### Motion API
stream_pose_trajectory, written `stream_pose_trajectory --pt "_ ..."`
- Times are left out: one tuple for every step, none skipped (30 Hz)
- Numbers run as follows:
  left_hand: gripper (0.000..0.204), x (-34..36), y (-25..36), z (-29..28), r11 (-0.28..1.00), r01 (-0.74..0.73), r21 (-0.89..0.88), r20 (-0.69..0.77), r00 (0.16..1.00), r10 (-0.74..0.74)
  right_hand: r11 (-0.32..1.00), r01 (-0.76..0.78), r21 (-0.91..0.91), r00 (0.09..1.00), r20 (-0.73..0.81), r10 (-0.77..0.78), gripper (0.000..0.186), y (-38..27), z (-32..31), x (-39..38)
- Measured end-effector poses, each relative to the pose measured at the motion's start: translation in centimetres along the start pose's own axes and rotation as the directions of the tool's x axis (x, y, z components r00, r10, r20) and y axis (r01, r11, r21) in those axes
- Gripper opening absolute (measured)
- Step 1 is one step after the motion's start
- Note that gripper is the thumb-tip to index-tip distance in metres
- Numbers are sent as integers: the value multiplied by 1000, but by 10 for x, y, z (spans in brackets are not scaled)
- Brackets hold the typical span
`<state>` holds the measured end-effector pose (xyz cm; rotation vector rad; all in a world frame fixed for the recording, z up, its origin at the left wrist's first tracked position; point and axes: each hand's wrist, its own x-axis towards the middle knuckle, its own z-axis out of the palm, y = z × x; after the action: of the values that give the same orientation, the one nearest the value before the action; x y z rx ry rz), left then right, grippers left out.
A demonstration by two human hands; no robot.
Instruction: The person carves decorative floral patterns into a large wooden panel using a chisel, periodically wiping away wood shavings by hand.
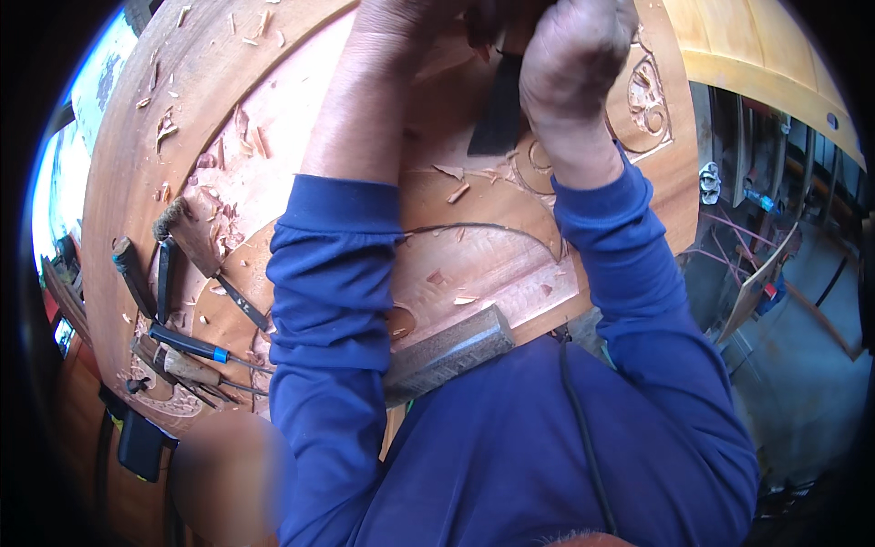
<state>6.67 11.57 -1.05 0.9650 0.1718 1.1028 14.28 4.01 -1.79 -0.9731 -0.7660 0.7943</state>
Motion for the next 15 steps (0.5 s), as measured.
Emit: stream_pose_trajectory --pt "25 -1 5 -9 997 2 -71 125 992 7 987 -163 -5 976 -149 161 40 -15 10 1" --pt "26 -3 10 -18 990 21 -136 247 969 13 948 -317 38 904 -290 314 41 -31 21 2" --pt "26 2 3 -11 999 -37 9 29 999 37 946 -235 225 967 151 204 41 -26 1 0" --pt "27 4 -5 -5 987 -54 150 -188 979 83 930 -219 295 942 314 122 41 -25 -4 3" --pt "28 1 -7 -5 982 -61 178 -153 984 89 903 -229 365 881 472 33 42 -24 -10 6" --pt "28 1 -3 -9 979 -67 193 -159 982 98 859 -277 431 783 619 -58 42 -27 -2 7" --pt "28 3 -1 -14 978 -127 166 -137 979 151 925 -159 344 955 293 56 42 -18 19 -2" --pt "29 5 -9 -12 980 -172 103 -111 977 183 960 -103 262 993 84 84 42 -12 15 -4" --pt "29 5 -17 -11 983 -164 84 -111 979 173 983 -78 164 987 -127 100 42 -5 11 -5" --pt "28 3 -5 -4 984 -123 133 -156 977 143 989 -37 146 999 -6 38 41 -1 6 -4" --pt "27 2 4 0 981 -79 180 -202 973 116 991 9 135 993 117 -25 41 2 3 -4" --pt "27 2 2 -1 982 -80 172 -199 973 114 992 13 128 993 114 -28 41 2 6 -6" --pt "26 1 1 -3 984 -88 152 -155 982 112 996 58 73 998 -13 -57 40 3 14 -9" --pt "25 2 -2 -3 987 -95 131 -110 988 110 996 80 41 994 -77 -77 40 4 13 -9" --pt "25 4 -5 -2 988 -96 123 -106 988 109 995 101 6 985 -141 -99 40 4 11 -9"
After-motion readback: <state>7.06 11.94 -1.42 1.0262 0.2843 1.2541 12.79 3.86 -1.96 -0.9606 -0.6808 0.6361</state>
